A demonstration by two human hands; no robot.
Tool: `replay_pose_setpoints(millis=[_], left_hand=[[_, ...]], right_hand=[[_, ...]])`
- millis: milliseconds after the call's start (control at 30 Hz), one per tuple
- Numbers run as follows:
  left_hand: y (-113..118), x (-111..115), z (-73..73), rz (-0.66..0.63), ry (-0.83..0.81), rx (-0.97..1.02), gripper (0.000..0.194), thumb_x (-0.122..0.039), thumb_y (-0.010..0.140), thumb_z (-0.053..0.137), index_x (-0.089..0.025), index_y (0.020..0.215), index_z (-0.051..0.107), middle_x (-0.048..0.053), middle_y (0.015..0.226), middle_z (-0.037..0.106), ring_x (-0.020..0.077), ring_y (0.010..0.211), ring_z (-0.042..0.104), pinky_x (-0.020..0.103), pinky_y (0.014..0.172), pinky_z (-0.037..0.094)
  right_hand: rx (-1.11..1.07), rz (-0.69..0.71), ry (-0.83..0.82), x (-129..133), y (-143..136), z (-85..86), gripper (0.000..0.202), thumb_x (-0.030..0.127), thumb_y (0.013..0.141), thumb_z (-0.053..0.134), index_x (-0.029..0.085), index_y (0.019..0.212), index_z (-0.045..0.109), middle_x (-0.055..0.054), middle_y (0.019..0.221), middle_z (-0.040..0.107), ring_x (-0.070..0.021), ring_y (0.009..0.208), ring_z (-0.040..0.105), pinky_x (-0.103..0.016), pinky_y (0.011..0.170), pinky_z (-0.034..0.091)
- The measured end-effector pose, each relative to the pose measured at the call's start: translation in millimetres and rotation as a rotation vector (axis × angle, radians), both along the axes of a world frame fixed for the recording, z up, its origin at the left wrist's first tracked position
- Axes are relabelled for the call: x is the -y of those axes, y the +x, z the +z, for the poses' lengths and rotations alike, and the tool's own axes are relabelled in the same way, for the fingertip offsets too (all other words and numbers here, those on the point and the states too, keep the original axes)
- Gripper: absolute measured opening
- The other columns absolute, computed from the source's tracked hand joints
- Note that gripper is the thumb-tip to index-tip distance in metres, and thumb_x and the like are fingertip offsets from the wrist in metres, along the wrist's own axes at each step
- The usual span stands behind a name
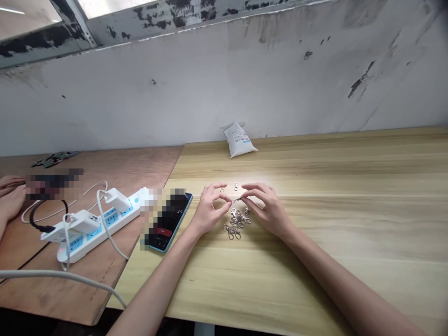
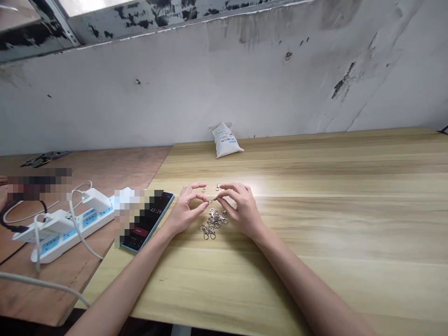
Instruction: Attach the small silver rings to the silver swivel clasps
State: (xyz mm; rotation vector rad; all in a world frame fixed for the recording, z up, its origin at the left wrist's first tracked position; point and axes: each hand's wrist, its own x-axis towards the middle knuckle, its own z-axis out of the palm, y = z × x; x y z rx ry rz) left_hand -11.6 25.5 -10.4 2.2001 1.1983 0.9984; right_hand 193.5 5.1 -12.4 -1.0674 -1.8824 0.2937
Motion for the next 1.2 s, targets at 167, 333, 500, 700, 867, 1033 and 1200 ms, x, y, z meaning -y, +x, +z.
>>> replay_pose_setpoints(millis=[167, 333, 500, 700, 867, 1033, 1200], left_hand=[[-0.5, 0.1, -1.1, -0.008, 0.009, -0.015, 0.006, -0.024, 0.087, 0.061, -0.022, 0.083, 0.066, 0.005, 0.130, 0.057, 0.0243, 0.132, 0.042, 0.050, 0.112, 0.030], [0.1, 1.5, -0.1, -0.017, -0.018, -0.022, 0.005, -0.023, 0.088, 0.061, -0.022, 0.085, 0.064, 0.005, 0.133, 0.055, 0.0248, 0.136, 0.038, 0.051, 0.113, 0.029], [0.2, 1.1, -0.3, -0.023, -0.004, -0.017, 0.006, -0.024, 0.089, 0.059, -0.022, 0.086, 0.064, 0.005, 0.135, 0.053, 0.0249, 0.138, 0.034, 0.051, 0.114, 0.027], [0.1, 1.4, 0.2, -0.017, -0.006, -0.023, 0.006, -0.024, 0.088, 0.060, -0.022, 0.085, 0.064, 0.006, 0.134, 0.053, 0.0260, 0.139, 0.034, 0.053, 0.114, 0.027], [1.1, 2.5, 0.8, -0.009, 0.007, -0.011, 0.005, -0.024, 0.088, 0.060, -0.022, 0.085, 0.063, 0.006, 0.135, 0.053, 0.0265, 0.138, 0.035, 0.055, 0.113, 0.027], [2.7, 3.0, 1.6, -0.030, 0.016, -0.019, 0.005, -0.021, 0.088, 0.059, -0.021, 0.085, 0.062, 0.007, 0.136, 0.053, 0.0272, 0.141, 0.032, 0.060, 0.116, 0.019], [3.5, 2.7, 0.2, -0.050, 0.013, -0.025, 0.006, -0.021, 0.089, 0.057, -0.021, 0.085, 0.061, 0.006, 0.139, 0.051, 0.0246, 0.144, 0.027, 0.061, 0.119, 0.008]], right_hand=[[0.005, -0.034, 0.003, 0.9, -0.2, -1.4, 0.010, 0.024, 0.091, 0.057, 0.026, 0.087, 0.065, -0.007, 0.118, 0.066, -0.0255, 0.109, 0.060, -0.046, 0.094, 0.041], [-0.001, -0.058, 0.028, 0.6, -0.2, -4.2, 0.010, 0.024, 0.091, 0.058, 0.025, 0.088, 0.067, -0.009, 0.119, 0.063, -0.0262, 0.112, 0.058, -0.047, 0.095, 0.041], [-0.010, -0.073, 0.031, -0.3, 0.4, -5.6, 0.011, 0.026, 0.091, 0.058, 0.025, 0.089, 0.068, -0.010, 0.124, 0.060, -0.0279, 0.115, 0.056, -0.049, 0.095, 0.041], [-0.029, -0.052, -0.007, -0.6, 1.2, -6.5, 0.010, 0.027, 0.091, 0.059, 0.025, 0.088, 0.068, -0.011, 0.128, 0.058, -0.0287, 0.119, 0.054, -0.052, 0.097, 0.041], [-0.151, -0.040, -0.118, 1.6, -1.1, -7.0, 0.012, 0.031, 0.090, 0.059, 0.025, 0.090, 0.070, -0.011, 0.130, 0.057, -0.0287, 0.123, 0.052, -0.054, 0.101, 0.041], [-0.234, -0.034, -0.173, 2.6, -3.8, -7.3, 0.013, 0.034, 0.090, 0.060, 0.026, 0.089, 0.070, -0.010, 0.128, 0.058, -0.0284, 0.122, 0.053, -0.055, 0.102, 0.041], [-0.243, -0.014, -0.171, 4.1, -7.4, -6.9, 0.012, 0.031, 0.090, 0.060, 0.027, 0.091, 0.071, -0.009, 0.128, 0.058, -0.0278, 0.121, 0.053, -0.055, 0.102, 0.040]])
